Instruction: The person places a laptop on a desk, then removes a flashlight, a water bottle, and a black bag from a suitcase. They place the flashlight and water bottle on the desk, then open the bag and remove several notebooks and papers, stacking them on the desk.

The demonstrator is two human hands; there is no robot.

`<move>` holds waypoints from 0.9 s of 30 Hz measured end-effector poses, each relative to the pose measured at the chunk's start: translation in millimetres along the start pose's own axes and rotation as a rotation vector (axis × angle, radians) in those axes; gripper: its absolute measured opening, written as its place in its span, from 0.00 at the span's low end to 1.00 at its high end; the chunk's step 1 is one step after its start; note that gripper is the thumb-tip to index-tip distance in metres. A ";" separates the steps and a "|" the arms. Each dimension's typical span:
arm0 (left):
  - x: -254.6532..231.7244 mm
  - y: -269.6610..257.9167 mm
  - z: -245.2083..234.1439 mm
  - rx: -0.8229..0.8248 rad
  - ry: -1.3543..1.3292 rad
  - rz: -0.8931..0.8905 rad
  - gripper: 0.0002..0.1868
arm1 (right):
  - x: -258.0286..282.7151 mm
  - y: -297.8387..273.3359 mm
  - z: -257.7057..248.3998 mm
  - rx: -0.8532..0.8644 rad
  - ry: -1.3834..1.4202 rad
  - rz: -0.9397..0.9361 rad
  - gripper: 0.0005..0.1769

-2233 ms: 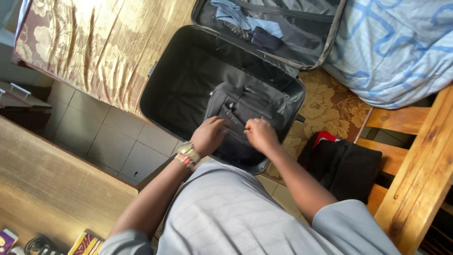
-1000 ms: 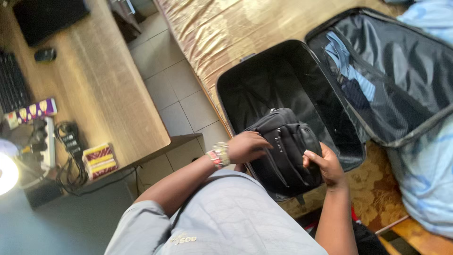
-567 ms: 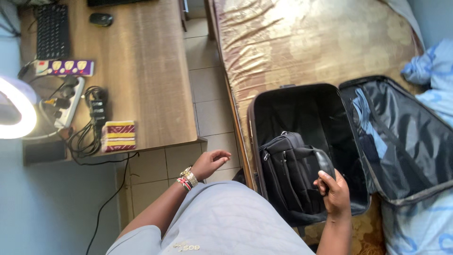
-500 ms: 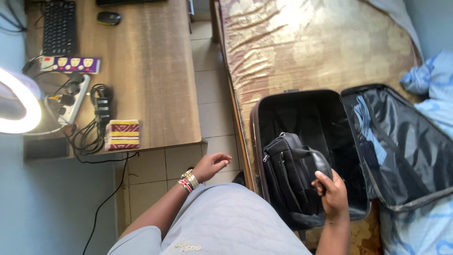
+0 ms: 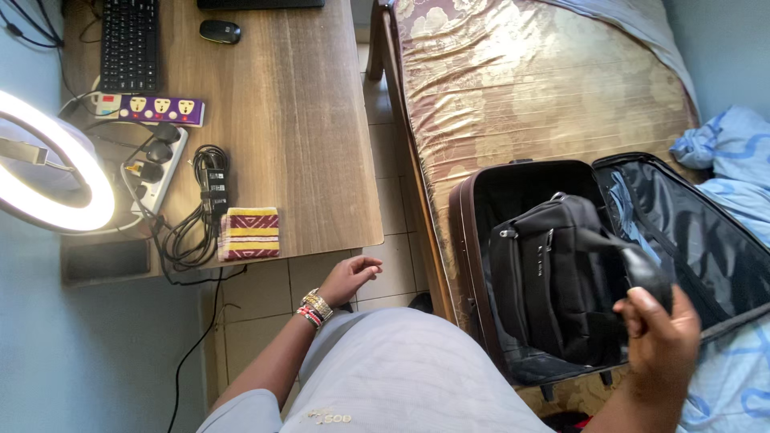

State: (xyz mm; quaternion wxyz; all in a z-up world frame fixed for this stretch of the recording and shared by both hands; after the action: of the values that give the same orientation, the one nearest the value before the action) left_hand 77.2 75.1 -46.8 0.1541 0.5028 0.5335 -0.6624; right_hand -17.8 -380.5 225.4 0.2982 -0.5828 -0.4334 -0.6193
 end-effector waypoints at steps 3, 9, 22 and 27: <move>10.5 -1.4 -15.6 0.024 -0.069 -0.002 0.19 | 44.4 1.5 29.8 0.037 0.032 -0.159 0.13; 11.4 5.6 -35.2 0.088 -0.142 0.076 0.20 | 113.6 5.2 105.3 0.151 0.132 -0.296 0.06; 23.6 15.1 -62.1 0.361 -1.080 0.035 0.57 | 162.1 7.5 263.1 0.376 0.581 -0.221 0.13; 10.8 11.7 -87.3 0.211 -1.117 0.046 0.59 | 136.4 24.1 302.7 0.487 0.484 -0.289 0.20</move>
State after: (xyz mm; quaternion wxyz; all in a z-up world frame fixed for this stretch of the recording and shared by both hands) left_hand 124.7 149.4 -55.7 0.3762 0.1001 0.2910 -0.8740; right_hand 124.0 -105.1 347.0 0.4316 -0.2643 -0.5626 -0.6537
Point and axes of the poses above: each hand's wrist, its own y-axis towards the middle knuckle, its own z-axis out of the palm, x = y × z, the point moved 8 cm from there along y, towards the middle knuckle, and after that the axes turned 12 degrees about -z, right-handed, at the moved point
